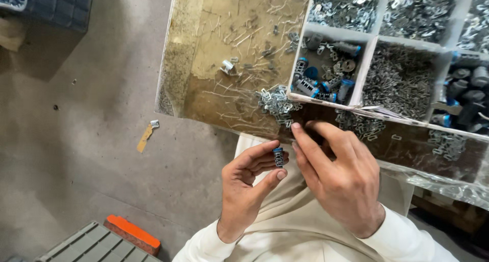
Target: The person assembles small cylindrical key components by hand, inserting metal pins into blue-and-black bodies and placing the finished units into a compartmentalized tray. The person repeatedly picks parts from the tray and assembles them one at a time.
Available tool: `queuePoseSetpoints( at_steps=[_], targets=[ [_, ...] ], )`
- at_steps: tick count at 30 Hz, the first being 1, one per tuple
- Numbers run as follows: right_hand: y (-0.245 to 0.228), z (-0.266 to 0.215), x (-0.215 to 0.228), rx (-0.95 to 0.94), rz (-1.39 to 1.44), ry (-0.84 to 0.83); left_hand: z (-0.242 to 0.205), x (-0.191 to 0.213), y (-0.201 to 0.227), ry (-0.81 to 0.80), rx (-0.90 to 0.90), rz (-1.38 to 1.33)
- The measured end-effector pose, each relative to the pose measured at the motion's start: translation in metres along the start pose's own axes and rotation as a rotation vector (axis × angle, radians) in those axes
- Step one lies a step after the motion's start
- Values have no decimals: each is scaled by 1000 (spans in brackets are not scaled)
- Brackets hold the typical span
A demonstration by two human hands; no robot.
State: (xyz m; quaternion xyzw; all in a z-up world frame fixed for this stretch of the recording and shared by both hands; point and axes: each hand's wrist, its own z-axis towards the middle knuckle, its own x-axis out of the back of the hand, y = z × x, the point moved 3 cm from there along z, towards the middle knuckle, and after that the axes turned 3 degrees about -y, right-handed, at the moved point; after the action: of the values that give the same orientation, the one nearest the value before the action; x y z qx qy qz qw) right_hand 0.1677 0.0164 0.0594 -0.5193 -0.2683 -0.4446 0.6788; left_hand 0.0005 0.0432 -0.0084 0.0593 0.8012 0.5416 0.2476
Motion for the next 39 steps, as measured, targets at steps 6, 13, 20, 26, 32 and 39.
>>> queuePoseSetpoints(
  at_steps=[6, 13, 20, 26, 32, 39],
  targets=[
    [4, -7, -2, 57, -1, 62, 1, -2, -5, 2, -11, -26],
    [9, -6, -4, 89, 15, 75, 2, -2, 2, 36, 17, -54],
    [8, -7, -1, 112, 24, 128, 2, -7, -4, 28, -7, -60],
    [12, -6, -5, 124, 44, 121, 3, -4, -5, 37, 16, -47],
    [9, -8, -3, 90, 25, 116, 4, -6, -3, 46, 1, -63],
    [7, -9, -2, 41, 49, 91, 0, 3, -3, 51, -6, -37]
  ],
)
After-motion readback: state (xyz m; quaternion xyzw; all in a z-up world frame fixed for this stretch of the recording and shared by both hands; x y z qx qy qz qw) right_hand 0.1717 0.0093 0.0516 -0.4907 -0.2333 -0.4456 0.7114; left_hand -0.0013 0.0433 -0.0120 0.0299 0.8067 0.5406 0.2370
